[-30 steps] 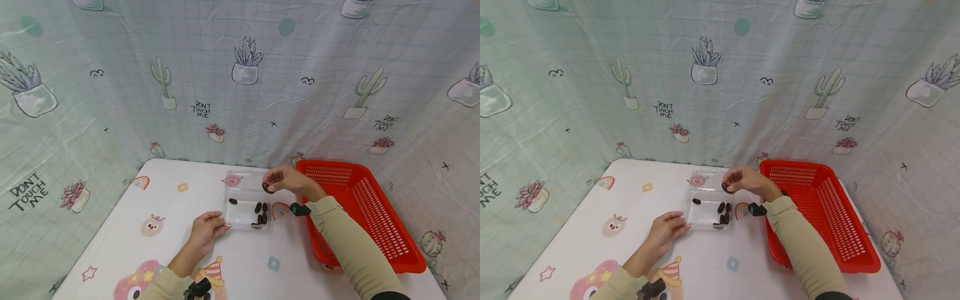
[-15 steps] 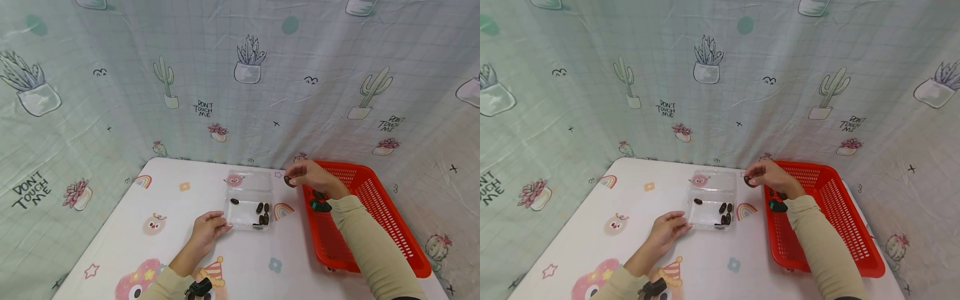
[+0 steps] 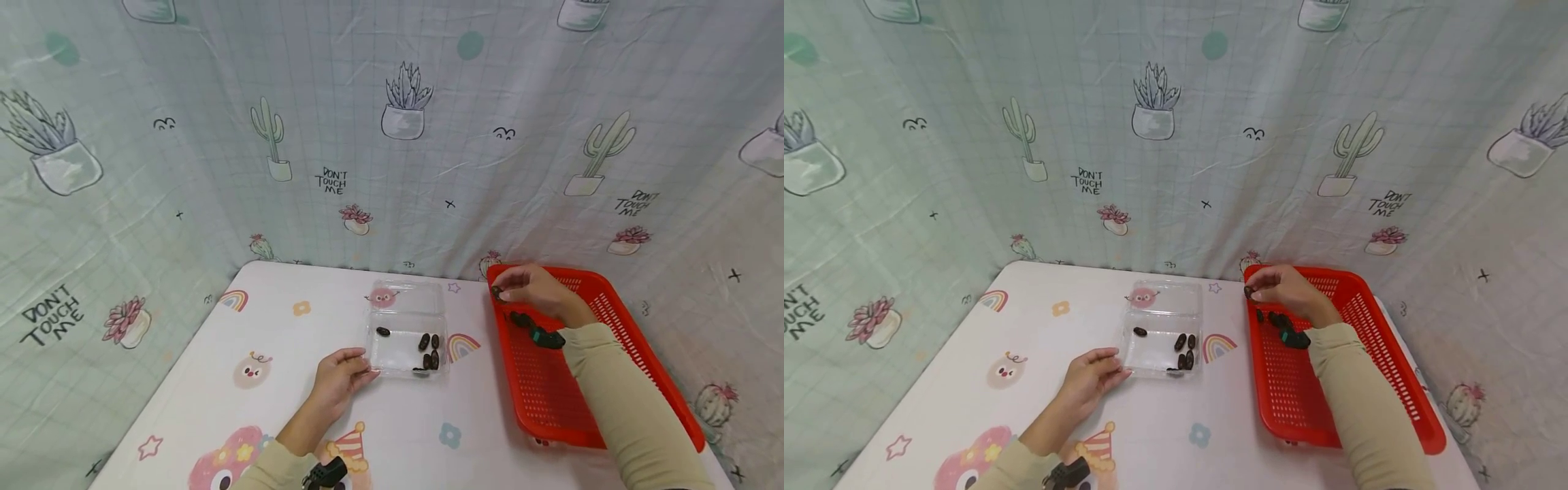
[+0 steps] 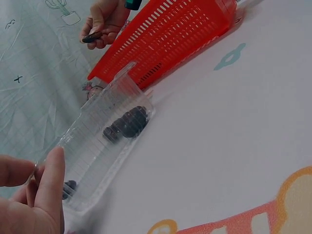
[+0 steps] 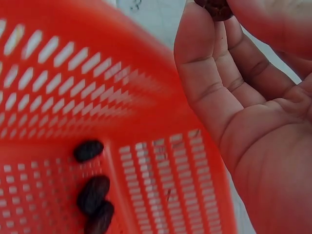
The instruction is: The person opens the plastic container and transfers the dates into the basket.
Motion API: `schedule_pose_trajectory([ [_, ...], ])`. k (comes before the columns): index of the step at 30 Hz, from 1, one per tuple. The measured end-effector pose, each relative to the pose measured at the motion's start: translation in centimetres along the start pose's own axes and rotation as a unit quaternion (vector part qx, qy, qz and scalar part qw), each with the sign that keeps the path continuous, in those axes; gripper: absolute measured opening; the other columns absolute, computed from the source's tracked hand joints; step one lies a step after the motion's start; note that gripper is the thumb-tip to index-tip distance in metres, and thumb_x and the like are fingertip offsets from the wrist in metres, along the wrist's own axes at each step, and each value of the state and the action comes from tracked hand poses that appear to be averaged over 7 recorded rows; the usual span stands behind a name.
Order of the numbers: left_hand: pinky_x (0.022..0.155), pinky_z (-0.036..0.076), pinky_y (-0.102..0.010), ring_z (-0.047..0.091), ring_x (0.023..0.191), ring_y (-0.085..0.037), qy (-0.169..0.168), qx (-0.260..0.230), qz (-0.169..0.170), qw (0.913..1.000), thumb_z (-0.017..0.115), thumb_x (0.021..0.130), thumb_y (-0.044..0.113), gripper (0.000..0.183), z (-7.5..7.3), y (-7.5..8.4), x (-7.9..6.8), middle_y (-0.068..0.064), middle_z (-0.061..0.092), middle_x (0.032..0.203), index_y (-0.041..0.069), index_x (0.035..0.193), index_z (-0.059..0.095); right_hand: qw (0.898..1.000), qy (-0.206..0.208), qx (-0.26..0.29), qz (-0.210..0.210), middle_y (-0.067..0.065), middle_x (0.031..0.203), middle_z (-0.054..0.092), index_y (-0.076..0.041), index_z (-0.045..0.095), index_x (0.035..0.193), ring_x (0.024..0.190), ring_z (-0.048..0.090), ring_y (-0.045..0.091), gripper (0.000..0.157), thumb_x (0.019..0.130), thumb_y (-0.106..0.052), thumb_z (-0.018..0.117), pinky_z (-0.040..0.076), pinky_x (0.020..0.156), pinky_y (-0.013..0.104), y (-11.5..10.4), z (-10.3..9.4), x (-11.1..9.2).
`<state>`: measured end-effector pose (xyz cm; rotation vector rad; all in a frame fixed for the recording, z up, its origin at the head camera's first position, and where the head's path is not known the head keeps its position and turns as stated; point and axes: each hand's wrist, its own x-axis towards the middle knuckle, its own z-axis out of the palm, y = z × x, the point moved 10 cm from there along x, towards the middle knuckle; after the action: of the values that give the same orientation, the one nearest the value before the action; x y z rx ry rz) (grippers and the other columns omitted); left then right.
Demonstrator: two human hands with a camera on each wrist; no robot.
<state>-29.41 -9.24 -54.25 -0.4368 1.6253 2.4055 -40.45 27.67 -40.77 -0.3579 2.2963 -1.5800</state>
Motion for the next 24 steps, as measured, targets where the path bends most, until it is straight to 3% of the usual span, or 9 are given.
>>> schedule_pose_trajectory([
  [14,0.079,0.07,-0.034,0.066,0.074,-0.015,-0.004,-0.004,-0.002,1.0,0.059,0.095,-0.011,0.033,0.1,-0.3,0.2,-0.009,0.059,0.085,-0.018,0.126,0.052,0.997,0.061,0.018,0.03,-0.011,0.1,0.069,0.006,0.066,0.123,0.094,0.066,0.005,0.026,0.099,-0.004,0.067,0.065,0.088,0.025,4.0,-4.1,-2.1],
  [24,0.08,0.07,-0.036,0.066,0.074,-0.016,-0.003,-0.009,-0.004,0.9999,0.059,0.094,-0.012,0.032,0.1,-0.3,0.4,-0.009,0.06,0.085,-0.017,0.126,0.052,0.992,0.101,0.048,0.058,-0.016,0.101,0.07,-0.005,0.069,0.124,0.093,0.068,0.003,0.024,0.101,-0.009,0.068,0.063,0.086,0.019,6.4,-6.0,-2.7],
])
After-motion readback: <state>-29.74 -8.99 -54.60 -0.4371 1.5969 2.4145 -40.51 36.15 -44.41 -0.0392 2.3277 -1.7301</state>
